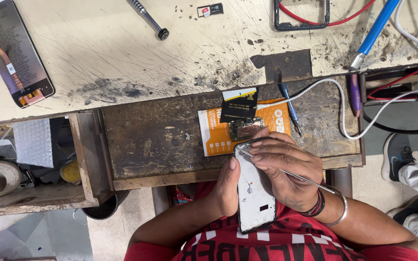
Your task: The person scrapes old adhesive residue off the inside of a phone back cover using a small blade, then picks up a new green replacement back cover, peels its protective film, and presses the cover onto the phone body to fit it.
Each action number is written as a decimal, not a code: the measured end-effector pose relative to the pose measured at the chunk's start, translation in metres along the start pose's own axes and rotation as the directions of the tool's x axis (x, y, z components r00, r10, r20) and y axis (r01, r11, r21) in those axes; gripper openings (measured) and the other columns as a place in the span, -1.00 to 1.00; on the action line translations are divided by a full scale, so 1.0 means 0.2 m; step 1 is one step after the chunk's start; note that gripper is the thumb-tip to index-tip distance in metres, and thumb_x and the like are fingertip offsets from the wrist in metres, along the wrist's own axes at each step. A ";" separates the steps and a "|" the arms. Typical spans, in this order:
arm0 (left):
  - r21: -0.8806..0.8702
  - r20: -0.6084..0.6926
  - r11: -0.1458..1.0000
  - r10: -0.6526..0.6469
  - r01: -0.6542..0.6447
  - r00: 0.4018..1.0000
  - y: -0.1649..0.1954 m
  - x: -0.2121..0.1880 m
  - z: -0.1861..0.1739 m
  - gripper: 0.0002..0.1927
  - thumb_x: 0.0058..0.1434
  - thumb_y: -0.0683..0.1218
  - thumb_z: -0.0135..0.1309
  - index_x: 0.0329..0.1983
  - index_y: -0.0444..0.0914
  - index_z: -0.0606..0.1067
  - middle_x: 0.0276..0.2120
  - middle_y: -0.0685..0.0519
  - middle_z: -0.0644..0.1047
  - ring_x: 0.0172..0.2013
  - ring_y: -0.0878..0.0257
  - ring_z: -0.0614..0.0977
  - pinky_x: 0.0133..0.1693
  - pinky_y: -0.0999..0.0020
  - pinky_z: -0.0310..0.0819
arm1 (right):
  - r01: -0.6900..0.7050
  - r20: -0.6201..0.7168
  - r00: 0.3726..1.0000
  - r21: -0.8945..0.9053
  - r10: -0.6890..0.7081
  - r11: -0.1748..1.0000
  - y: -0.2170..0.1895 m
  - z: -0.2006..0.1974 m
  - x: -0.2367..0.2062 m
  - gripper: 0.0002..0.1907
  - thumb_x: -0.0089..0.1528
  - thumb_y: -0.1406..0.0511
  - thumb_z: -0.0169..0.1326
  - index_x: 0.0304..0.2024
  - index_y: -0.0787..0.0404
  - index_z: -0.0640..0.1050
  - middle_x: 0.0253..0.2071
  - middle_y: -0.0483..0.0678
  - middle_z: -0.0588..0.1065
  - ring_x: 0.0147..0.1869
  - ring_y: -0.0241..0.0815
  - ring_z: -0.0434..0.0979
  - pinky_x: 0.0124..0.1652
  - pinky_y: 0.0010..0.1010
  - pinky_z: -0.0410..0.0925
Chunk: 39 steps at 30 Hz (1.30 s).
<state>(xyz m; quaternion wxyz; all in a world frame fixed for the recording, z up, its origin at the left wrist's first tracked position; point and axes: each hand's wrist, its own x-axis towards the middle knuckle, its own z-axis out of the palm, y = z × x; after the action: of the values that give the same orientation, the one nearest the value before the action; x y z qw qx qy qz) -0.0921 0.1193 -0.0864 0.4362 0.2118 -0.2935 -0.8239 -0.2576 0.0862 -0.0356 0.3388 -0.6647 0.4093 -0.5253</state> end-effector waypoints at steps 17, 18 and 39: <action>-0.029 -0.009 1.000 0.010 -0.010 1.000 0.04 0.01 0.04 -0.29 0.60 0.25 -0.44 0.47 -0.42 0.19 0.21 -0.07 0.45 0.14 0.27 0.52 0.17 0.35 0.43 | -0.018 0.014 1.000 0.028 0.017 0.999 0.01 -0.01 -0.01 -0.88 0.27 0.38 0.24 -0.16 0.29 0.64 -0.13 0.08 0.64 0.07 -0.02 0.70 0.26 -0.09 0.46; -0.030 -0.010 1.000 0.005 -0.005 1.000 0.04 0.01 0.04 -0.28 0.59 0.25 -0.43 0.48 -0.42 0.19 0.21 -0.07 0.45 0.15 0.27 0.52 0.17 0.35 0.42 | -0.022 0.024 0.999 0.032 0.021 0.999 0.01 -0.02 -0.01 -0.87 0.26 0.38 0.24 -0.15 0.30 0.64 -0.13 0.08 0.64 0.08 -0.01 0.70 0.26 -0.09 0.46; 0.031 -0.050 0.998 -0.059 0.061 0.997 0.03 0.00 0.02 -0.27 0.54 0.29 -0.43 0.42 -0.38 0.21 0.09 -0.08 0.48 0.00 0.27 0.56 0.03 0.37 0.48 | -0.054 0.101 0.993 0.004 0.054 0.999 -0.02 -0.05 0.08 -0.86 0.22 0.38 0.25 -0.18 0.30 0.64 -0.17 0.05 0.65 0.00 -0.05 0.72 0.15 -0.17 0.50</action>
<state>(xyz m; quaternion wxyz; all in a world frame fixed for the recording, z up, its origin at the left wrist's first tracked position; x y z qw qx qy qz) -0.0906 0.1176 -0.0801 0.4150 0.2477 -0.2895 -0.8262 -0.2645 0.0731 -0.0230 0.3753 -0.6777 0.4079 -0.4832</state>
